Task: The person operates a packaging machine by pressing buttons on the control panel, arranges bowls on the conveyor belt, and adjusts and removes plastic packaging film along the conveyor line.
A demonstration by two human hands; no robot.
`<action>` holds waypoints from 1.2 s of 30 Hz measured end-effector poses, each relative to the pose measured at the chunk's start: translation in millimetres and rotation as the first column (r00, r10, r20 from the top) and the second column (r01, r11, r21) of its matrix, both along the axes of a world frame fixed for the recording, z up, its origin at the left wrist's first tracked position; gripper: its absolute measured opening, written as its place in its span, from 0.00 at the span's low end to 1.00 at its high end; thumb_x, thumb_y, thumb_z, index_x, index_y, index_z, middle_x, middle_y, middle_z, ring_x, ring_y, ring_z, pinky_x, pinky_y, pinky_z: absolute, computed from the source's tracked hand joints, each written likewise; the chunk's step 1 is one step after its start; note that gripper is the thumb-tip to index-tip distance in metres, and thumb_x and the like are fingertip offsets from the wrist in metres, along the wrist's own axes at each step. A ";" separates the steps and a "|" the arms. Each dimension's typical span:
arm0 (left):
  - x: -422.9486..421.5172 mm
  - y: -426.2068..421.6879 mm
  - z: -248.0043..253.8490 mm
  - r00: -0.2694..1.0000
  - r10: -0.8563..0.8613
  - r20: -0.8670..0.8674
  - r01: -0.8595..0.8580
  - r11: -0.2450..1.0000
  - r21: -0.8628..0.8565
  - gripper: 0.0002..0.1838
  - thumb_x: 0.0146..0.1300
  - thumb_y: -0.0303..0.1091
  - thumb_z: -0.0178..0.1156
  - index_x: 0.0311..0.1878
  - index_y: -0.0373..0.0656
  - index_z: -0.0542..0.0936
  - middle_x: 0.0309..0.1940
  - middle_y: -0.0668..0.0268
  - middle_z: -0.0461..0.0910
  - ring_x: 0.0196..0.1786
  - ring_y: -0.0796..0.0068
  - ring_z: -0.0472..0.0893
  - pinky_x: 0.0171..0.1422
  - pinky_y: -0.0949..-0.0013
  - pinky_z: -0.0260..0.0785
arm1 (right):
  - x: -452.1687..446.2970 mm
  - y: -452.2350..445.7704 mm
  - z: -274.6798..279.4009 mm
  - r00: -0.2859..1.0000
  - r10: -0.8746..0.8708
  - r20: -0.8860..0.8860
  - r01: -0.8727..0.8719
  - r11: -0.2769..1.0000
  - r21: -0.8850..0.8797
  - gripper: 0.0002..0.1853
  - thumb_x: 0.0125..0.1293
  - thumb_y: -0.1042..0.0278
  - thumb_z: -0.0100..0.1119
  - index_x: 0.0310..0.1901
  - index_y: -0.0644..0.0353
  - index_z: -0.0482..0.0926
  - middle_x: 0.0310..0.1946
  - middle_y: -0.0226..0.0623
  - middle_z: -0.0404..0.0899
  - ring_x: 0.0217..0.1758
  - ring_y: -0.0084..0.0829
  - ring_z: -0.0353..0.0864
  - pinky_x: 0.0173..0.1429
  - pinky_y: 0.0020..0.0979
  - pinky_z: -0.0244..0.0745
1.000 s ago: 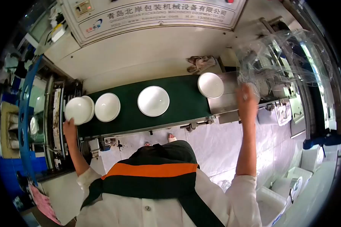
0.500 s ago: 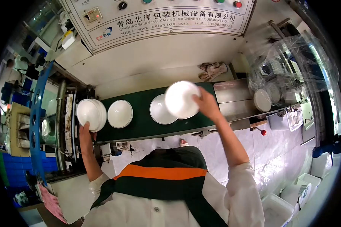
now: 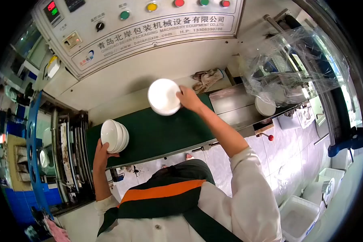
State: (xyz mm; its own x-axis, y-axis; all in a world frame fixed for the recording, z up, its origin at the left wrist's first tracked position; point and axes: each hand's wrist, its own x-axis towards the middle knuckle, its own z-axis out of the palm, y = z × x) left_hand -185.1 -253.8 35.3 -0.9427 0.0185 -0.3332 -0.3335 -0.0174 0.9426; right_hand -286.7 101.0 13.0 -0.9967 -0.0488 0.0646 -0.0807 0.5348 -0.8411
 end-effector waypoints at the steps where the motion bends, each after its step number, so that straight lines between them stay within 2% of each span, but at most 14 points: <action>1: -5.1 4.7 2.2 1.000 -0.014 0.000 0.014 1.000 -0.002 0.21 0.52 0.32 0.40 0.49 0.35 0.57 0.36 0.55 0.69 0.27 0.67 0.75 0.22 0.73 0.71 | -12.1 4.0 5.2 0.993 -0.070 0.100 0.078 0.993 -0.086 0.13 0.52 0.69 0.40 0.34 0.72 0.65 0.23 0.52 0.70 0.19 0.39 0.73 0.28 0.34 0.68; 3: -17.4 17.1 8.0 0.999 -0.045 -0.017 0.046 0.998 0.033 0.20 0.53 0.31 0.39 0.49 0.35 0.57 0.35 0.55 0.69 0.26 0.68 0.75 0.23 0.72 0.70 | -50.1 20.2 -23.4 0.991 -0.098 -0.095 0.113 0.981 0.161 0.16 0.52 0.68 0.39 0.37 0.74 0.64 0.29 0.55 0.70 0.24 0.44 0.73 0.32 0.34 0.69; 6: -54.7 53.2 25.1 0.987 -0.122 -0.103 0.130 0.989 0.076 0.18 0.54 0.30 0.38 0.48 0.35 0.57 0.33 0.55 0.70 0.24 0.68 0.74 0.23 0.72 0.69 | -68.6 25.0 -39.8 0.983 -0.143 0.112 0.132 0.986 0.102 0.17 0.52 0.67 0.40 0.39 0.73 0.65 0.31 0.55 0.70 0.32 0.47 0.72 0.40 0.37 0.66; 8: -85.5 87.7 39.7 0.969 -0.192 -0.155 0.201 0.979 0.041 0.17 0.54 0.30 0.38 0.48 0.35 0.57 0.32 0.54 0.70 0.24 0.69 0.74 0.24 0.72 0.69 | -79.6 33.4 -60.1 0.978 0.206 -0.026 -0.133 0.717 0.684 0.18 0.52 0.64 0.43 0.39 0.71 0.65 0.33 0.56 0.70 0.39 0.49 0.69 0.45 0.39 0.62; 9: -100.8 105.9 43.8 0.948 -0.248 -0.201 0.255 0.967 0.006 0.16 0.55 0.30 0.38 0.47 0.35 0.58 0.32 0.54 0.70 0.24 0.69 0.74 0.24 0.72 0.69 | -67.6 32.5 -53.8 0.998 -0.062 -0.028 0.068 0.947 0.314 0.19 0.52 0.61 0.45 0.40 0.69 0.65 0.34 0.56 0.69 0.39 0.48 0.69 0.45 0.40 0.62; 13: -149.9 176.8 33.6 0.887 -0.417 -0.198 0.401 0.908 -0.120 0.17 0.55 0.31 0.38 0.47 0.34 0.57 0.31 0.54 0.70 0.22 0.71 0.73 0.23 0.73 0.68 | -6.3 59.9 15.0 0.973 -0.183 -0.140 0.208 0.961 0.184 0.23 0.50 0.58 0.51 0.45 0.63 0.65 0.36 0.50 0.71 0.39 0.45 0.69 0.44 0.35 0.64; 15: -165.9 205.8 20.5 0.862 -0.484 -0.154 0.360 0.795 -0.488 0.19 0.54 0.32 0.40 0.48 0.34 0.56 0.35 0.50 0.68 0.26 0.64 0.74 0.28 0.69 0.69 | 30.5 97.9 20.0 0.904 -0.250 -0.348 0.369 0.866 0.336 0.22 0.50 0.58 0.52 0.45 0.62 0.65 0.39 0.45 0.70 0.42 0.42 0.69 0.44 0.34 0.64; 16: -185.6 205.5 -28.2 0.636 -0.604 -0.480 -0.083 0.565 -0.821 0.20 0.53 0.33 0.41 0.48 0.35 0.56 0.40 0.46 0.64 0.33 0.55 0.72 0.35 0.61 0.67 | 54.8 118.2 30.3 0.889 -0.318 -0.329 0.434 0.813 0.389 0.21 0.49 0.59 0.52 0.44 0.61 0.66 0.40 0.46 0.69 0.43 0.42 0.68 0.45 0.35 0.64; 21: -171.7 229.5 -17.8 0.796 -0.544 -0.264 -0.030 0.400 -0.916 0.18 0.53 0.34 0.43 0.46 0.36 0.58 0.41 0.46 0.63 0.40 0.49 0.68 0.40 0.55 0.63 | 142.8 199.6 27.9 0.774 -0.590 -0.231 0.520 0.383 0.764 0.19 0.43 0.63 0.56 0.38 0.63 0.70 0.34 0.45 0.71 0.39 0.41 0.70 0.42 0.37 0.65; 25: -168.0 220.8 -13.9 0.797 -0.543 -0.265 -0.036 0.395 -0.918 0.20 0.54 0.37 0.43 0.48 0.37 0.58 0.43 0.50 0.64 0.41 0.50 0.68 0.42 0.57 0.62 | 131.0 232.0 -8.7 0.823 -0.264 -0.503 0.567 0.352 0.744 0.19 0.42 0.64 0.56 0.37 0.63 0.69 0.31 0.46 0.72 0.36 0.43 0.70 0.39 0.37 0.65; 27: -149.5 222.1 -3.2 0.735 -0.452 -0.505 -0.280 0.477 -0.833 0.22 0.55 0.39 0.43 0.50 0.37 0.58 0.42 0.52 0.65 0.40 0.51 0.69 0.42 0.57 0.62 | 121.9 210.7 21.3 0.814 -0.220 -0.538 0.497 0.744 0.447 0.16 0.42 0.67 0.55 0.35 0.64 0.70 0.29 0.46 0.72 0.33 0.44 0.70 0.37 0.37 0.65; 29: -116.9 224.0 21.4 0.685 -0.374 -0.625 -0.254 0.681 -0.686 0.18 0.55 0.34 0.47 0.48 0.37 0.61 0.36 0.56 0.68 0.32 0.64 0.72 0.37 0.66 0.64 | 116.2 175.9 33.9 0.862 -0.178 -0.474 0.443 0.718 0.536 0.11 0.45 0.68 0.55 0.31 0.64 0.72 0.26 0.45 0.71 0.31 0.42 0.70 0.35 0.36 0.66; 32: -64.4 234.0 27.8 0.821 -0.515 -0.246 0.441 0.846 -0.299 0.19 0.59 0.38 0.40 0.52 0.39 0.58 0.36 0.60 0.68 0.32 0.73 0.72 0.25 0.76 0.68 | 115.7 117.2 47.8 0.906 -0.112 -0.408 0.296 0.858 0.420 0.10 0.46 0.67 0.57 0.29 0.62 0.73 0.24 0.42 0.71 0.27 0.41 0.71 0.31 0.34 0.66; 36: -38.7 243.3 20.0 0.908 -0.418 -0.037 0.400 0.835 0.377 0.25 0.57 0.42 0.45 0.52 0.34 0.56 0.43 0.59 0.64 0.43 0.73 0.69 0.36 0.73 0.67 | 124.1 42.2 57.7 0.956 0.038 -0.291 0.002 0.991 0.136 0.13 0.41 0.70 0.60 0.31 0.61 0.72 0.27 0.41 0.72 0.32 0.39 0.72 0.35 0.32 0.69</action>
State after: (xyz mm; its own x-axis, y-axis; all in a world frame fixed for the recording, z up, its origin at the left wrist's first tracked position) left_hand -223.8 -10.5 55.2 -0.8057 0.5288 -0.2669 -0.4296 -0.2115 0.8779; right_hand -162.6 143.2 70.7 -0.9341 -0.0947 0.3442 -0.3227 0.6363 -0.7007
